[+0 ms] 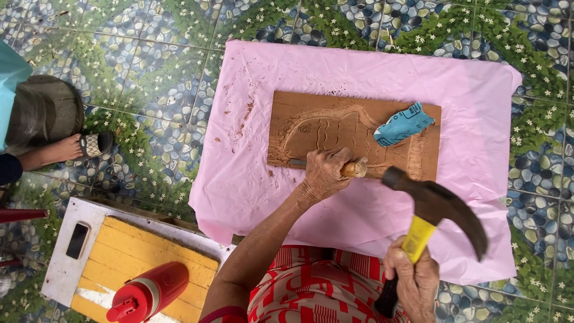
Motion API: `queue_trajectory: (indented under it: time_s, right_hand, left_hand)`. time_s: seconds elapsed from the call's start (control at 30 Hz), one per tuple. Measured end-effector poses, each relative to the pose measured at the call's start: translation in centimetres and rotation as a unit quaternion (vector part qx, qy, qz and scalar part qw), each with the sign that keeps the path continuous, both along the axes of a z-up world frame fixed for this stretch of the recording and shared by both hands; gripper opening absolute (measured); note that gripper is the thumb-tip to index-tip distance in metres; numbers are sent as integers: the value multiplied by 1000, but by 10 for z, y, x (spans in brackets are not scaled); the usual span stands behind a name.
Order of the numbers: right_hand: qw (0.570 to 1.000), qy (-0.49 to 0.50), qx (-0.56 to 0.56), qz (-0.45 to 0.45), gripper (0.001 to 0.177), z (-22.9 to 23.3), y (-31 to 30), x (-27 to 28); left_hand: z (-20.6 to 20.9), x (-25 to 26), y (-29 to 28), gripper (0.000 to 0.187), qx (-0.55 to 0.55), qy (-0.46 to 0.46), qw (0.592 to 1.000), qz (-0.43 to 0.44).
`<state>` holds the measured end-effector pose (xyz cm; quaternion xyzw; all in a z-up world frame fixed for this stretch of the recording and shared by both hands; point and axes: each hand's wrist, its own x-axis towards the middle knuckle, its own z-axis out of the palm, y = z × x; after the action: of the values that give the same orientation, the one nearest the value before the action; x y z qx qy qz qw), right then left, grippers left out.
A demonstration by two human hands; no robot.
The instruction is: The person carves a fish design into a wooden block using a hammer and chisel.
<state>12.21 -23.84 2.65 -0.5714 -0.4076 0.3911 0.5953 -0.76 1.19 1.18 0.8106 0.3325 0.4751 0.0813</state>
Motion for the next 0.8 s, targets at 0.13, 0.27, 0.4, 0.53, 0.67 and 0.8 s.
queue_trajectory:
  time_s: [0.13,0.27,0.4,0.53,0.67,0.8]
  right_hand:
    - [994,-67,-79,-15,12,21,10,-16]
    - [994,-87,-59,-16,13,25,13,-17]
    - [994,-76,-60,-43,11,23,12,-17]
    - [992,-107,-66,-24,7,9,11,-17]
    - [989,-111,-96,-35,11,20,13,-15]
    - [992,-91,-61,-58,16,38,15,-13]
  left_hand:
    - [0,1,-1,40,-9,1,1000,-5]
    - [2,-2,-1,38,13,-5,1000,-3]
    - [1,-1,-1,41,22,-21,999,-9]
    - [4,-6,-2,31,-9,-8,1000,-24]
    - [-1,-6,0,40,4,-7,999,-31]
    - [-1,-3,1,41,9,6,1000,-27]
